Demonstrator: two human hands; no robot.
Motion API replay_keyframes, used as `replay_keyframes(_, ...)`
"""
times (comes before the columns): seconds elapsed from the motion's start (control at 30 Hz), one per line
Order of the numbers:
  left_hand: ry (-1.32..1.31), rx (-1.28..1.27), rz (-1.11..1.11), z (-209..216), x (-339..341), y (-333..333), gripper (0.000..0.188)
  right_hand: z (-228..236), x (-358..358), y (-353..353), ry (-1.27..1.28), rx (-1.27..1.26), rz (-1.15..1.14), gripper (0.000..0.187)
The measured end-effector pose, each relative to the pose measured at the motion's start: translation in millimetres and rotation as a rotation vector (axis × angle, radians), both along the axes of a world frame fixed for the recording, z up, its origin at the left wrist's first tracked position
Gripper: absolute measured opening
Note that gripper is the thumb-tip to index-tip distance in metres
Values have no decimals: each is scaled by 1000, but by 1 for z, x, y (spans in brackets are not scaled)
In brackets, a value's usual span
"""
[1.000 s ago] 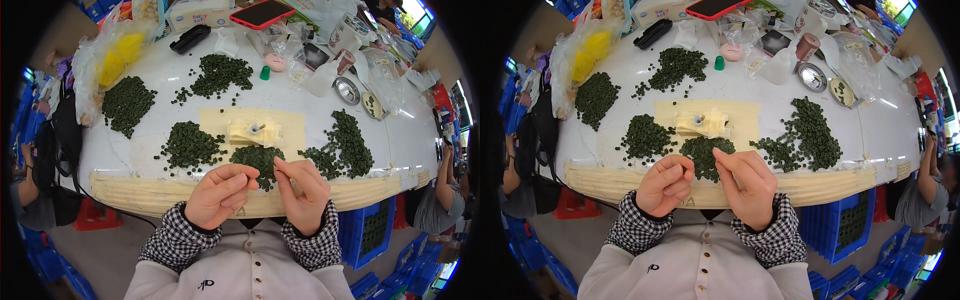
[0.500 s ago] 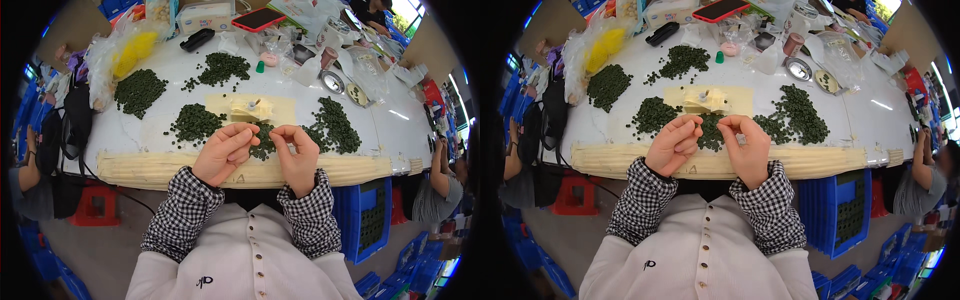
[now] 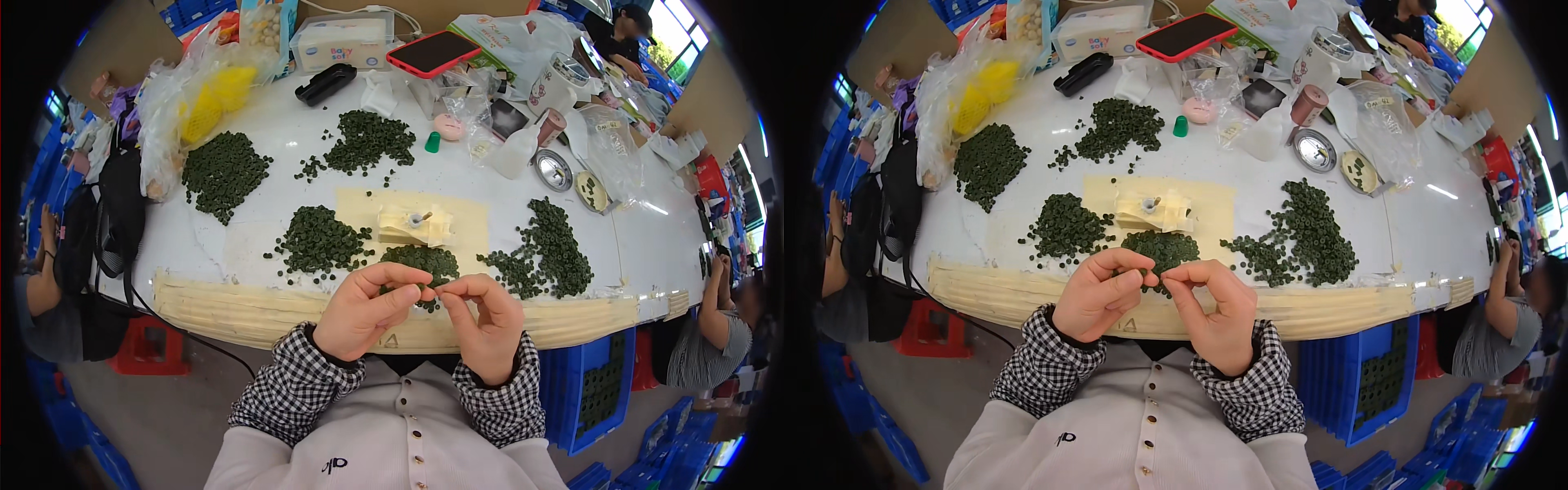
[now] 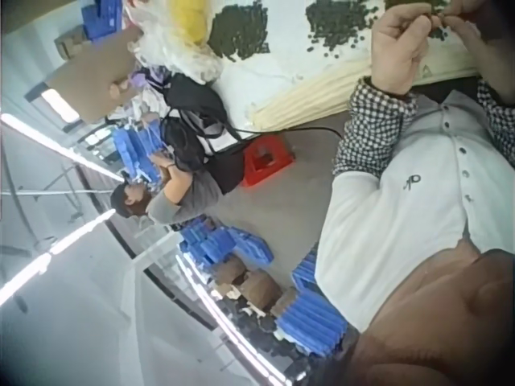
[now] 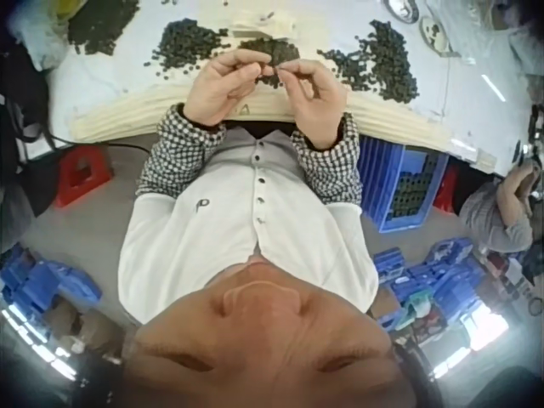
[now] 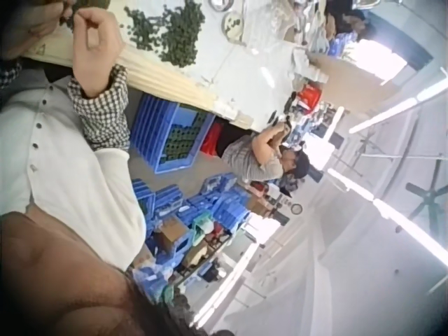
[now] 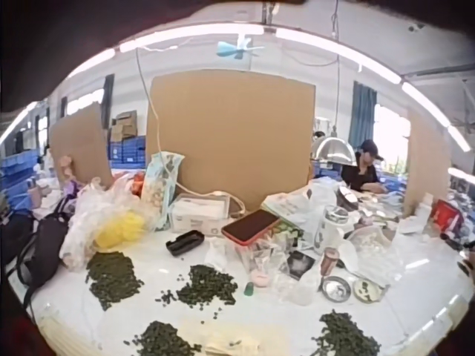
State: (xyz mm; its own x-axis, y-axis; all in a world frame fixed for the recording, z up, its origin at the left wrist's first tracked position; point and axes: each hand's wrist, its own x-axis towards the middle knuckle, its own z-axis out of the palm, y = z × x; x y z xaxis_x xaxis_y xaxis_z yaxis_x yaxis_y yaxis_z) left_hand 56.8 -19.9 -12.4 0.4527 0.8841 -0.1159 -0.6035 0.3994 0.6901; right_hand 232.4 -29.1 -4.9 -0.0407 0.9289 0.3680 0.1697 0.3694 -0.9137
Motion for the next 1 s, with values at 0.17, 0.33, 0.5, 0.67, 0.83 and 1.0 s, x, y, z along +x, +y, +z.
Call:
replay_keyframes(0.17, 15, -34, 38, -1, 1, -2, 17, 8, -3, 4, -12, 38, 53, 11)
replay_keyframes(0.33, 138, 121, 210, -2, 8, -5, 15, 11, -2, 10, 55, -10, 103, 10)
replay_keyframes(0.5, 334, 210, 248, -3, 6, -5, 13, 11, -4, 11, 36, -83, 94, 10)
replay_keyframes(0.67, 369, 272, 316, -1, 9, -6, 15, 11, -7, 11, -11, -39, 86, 10)
replay_keyframes(0.83, 384, 307, 334, -2, 9, -7, 16, 9, -8, 8, 40, -99, 54, 11)
replay_keyframes(1.0, 462, 360, 389, -4, 10, -10, 18, 12, -9, 7, -132, 27, 1, 12)
